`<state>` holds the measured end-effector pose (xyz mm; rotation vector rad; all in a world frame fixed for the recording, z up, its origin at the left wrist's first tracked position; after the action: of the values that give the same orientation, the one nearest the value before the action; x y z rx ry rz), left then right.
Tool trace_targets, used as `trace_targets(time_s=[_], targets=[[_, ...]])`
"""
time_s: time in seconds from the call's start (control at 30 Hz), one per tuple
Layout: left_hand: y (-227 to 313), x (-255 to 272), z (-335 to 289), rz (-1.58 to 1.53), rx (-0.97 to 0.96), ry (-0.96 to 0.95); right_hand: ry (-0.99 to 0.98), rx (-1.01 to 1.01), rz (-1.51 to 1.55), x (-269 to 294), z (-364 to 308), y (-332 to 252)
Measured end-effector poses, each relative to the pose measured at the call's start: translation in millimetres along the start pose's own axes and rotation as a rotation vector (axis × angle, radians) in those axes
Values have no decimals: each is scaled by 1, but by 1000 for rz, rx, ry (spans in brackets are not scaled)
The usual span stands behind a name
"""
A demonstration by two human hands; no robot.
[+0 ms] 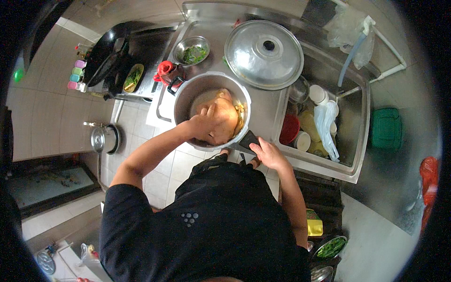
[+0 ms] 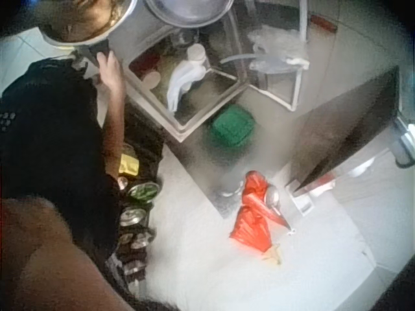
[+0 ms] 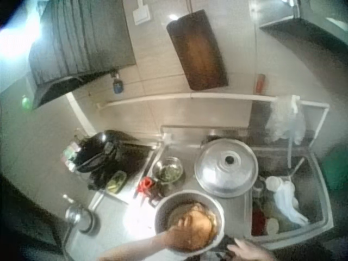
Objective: The person adds sauces and seasonings to raw chicken pieces in a pot and mixes them by hand. They then wash their hands and dry them with a cloth.
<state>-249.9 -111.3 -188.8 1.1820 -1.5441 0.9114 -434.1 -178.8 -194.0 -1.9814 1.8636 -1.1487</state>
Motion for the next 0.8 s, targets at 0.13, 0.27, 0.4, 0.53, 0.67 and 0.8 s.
trace_targets(time_s=[0.13,0.27,0.4,0.53,0.67,0.8], targets=[[-24,-30,26,-216,202,-108,-29,-16,-24,0,1,-3],[-31,-43,43,-370,264,-138,-30,-91,-27,2,2,0],[8,-27,39,-243,43,-233,45,-55,-50,9,1,-4],[14,2,16,-314,-145,-159,47,-74,-21,7,-2,-3],[-7,23,4,-289,-222,126,32,-132,43,7,-4,-2],[-1,-25,21,-98,-165,-145,38,-140,61,6,-6,-5]])
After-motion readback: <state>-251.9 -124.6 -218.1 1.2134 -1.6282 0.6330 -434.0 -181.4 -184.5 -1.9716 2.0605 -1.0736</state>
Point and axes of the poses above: each hand's wrist, its own z-axis towards the middle knuckle, its own x-axis out of the back of the hand, y = z × x, the point moved 10 cm from there along z, towards the middle knuckle, and after that the axes turned 11 degrees about -x, right-handed, at the moved point
